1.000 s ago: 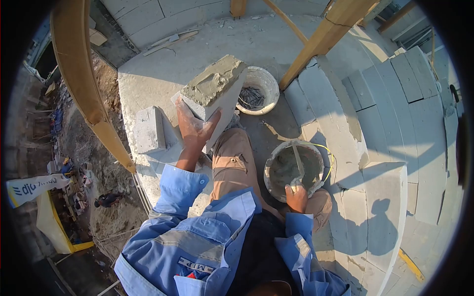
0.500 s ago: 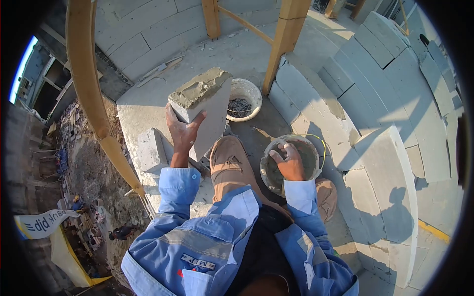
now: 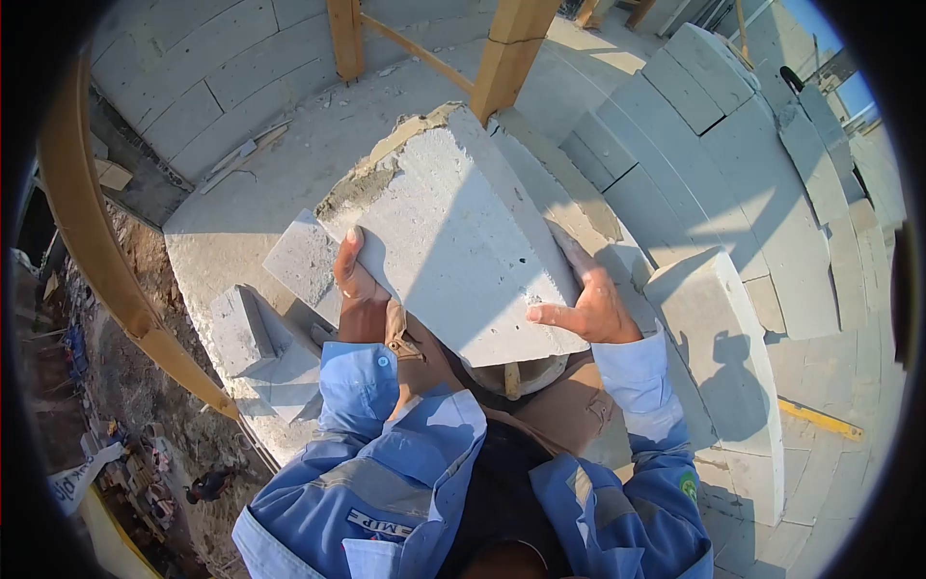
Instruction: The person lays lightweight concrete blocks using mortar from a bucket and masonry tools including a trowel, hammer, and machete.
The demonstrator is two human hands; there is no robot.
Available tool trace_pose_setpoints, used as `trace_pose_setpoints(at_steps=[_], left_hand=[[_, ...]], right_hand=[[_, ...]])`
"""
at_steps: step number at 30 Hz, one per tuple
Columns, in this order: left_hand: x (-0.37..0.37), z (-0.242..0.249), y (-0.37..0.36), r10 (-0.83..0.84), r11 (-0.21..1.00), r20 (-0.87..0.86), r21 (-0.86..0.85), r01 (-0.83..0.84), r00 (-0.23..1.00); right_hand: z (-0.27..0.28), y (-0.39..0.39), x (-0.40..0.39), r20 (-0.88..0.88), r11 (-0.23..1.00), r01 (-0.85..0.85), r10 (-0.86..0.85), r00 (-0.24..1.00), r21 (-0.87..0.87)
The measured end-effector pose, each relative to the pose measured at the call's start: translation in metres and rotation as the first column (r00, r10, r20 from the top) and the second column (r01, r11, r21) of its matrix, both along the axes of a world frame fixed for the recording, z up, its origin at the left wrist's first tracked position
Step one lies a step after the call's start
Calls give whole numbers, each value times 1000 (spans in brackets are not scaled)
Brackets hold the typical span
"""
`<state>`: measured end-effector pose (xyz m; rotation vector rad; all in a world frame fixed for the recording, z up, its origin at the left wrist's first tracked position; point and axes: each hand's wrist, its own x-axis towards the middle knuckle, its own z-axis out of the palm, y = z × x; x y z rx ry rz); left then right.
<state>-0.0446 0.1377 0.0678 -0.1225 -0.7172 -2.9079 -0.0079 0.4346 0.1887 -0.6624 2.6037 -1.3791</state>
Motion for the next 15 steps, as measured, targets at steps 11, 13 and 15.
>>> trace_pose_setpoints(at_steps=[11, 13, 15], left_hand=[[-89, -6, 201, -134, 753, 84, -640, 156, 987], [-78, -34, 246, -163, 535, -42, -843, 52, 986], [-63, -35, 270, -156, 478, -121, -878, -32, 980]], right_hand=[[84, 64, -89, -174, 902, 367, -333, 927, 227], [76, 79, -119, -249, 885, 360, -292, 923, 294], [67, 93, -148, -273, 896, 312, -229, 934, 317]])
